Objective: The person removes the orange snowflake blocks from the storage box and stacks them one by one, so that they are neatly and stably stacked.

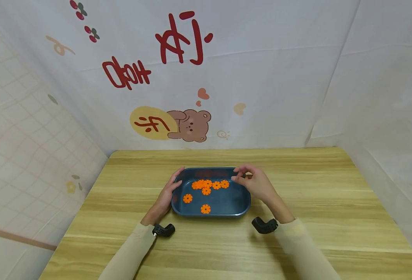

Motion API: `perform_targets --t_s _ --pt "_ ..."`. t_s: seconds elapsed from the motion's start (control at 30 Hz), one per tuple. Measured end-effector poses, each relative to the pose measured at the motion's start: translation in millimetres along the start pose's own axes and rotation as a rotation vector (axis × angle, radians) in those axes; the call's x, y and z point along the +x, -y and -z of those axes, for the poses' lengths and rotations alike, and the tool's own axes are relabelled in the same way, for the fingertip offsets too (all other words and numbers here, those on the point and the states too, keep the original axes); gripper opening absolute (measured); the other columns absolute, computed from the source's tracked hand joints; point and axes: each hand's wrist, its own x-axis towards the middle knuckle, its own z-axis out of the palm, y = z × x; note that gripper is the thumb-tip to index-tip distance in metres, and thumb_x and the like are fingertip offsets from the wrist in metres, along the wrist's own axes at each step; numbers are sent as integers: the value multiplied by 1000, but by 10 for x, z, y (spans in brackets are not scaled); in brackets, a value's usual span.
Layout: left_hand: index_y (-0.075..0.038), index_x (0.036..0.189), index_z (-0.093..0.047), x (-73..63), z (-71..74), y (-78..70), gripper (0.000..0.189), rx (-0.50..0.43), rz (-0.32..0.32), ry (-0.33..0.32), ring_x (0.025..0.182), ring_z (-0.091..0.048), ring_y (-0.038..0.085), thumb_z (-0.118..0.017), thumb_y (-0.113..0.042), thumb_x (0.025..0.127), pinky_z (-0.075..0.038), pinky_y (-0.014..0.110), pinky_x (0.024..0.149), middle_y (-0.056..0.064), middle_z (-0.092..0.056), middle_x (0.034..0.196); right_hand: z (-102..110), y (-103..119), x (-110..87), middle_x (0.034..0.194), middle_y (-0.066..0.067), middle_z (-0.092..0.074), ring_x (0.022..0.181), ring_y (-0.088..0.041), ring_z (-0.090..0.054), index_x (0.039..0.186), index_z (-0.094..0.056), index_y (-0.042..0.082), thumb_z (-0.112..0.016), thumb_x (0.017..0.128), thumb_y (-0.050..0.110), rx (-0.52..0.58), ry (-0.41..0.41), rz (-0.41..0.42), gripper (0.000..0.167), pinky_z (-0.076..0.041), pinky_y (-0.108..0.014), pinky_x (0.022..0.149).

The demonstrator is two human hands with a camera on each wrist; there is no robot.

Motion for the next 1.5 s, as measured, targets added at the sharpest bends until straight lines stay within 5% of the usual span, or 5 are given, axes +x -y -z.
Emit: perform_targets --t_s 0.3,0.57,0.93,1.5 --pt "-12 156 -29 2 2 7 51 -6 1 -8 150 -15 28 -36 -18 106 -11 49 121 5 -17 165 -507 127 91 91 -8 -63 77 -36 -64 109 -67 8 -73 88 11 69 168 32 22 -52 -28 69" --pt "-13 156 -30 5 1 22 50 -3 -10 1 150 -15 27 -36 -19 106 -11 50 120 5 -17 165 -830 171 88 84 -4 -62 72 -29 -61 107 -66 3 -75 87 13 -37 259 -6 25 -48 -29 64" --pt "-10 157 -27 0 -5 11 53 3 -14 -1 151 -14 26 -36 -19 105 -10 49 121 4 -18 164 -966 68 80 72 -2 -56 62 -15 -53 107 -68 7 -77 84 12 -74 321 -107 25 -43 -29 63" --pt "-13 156 -31 13 8 41 50 7 -30 -13 150 -14 24 -36 -17 106 -10 49 121 3 -20 164 -1038 9 92 65 1 -52 57 -13 -46 102 -68 8 -74 84 4 -199 374 -72 19 -39 -28 59"
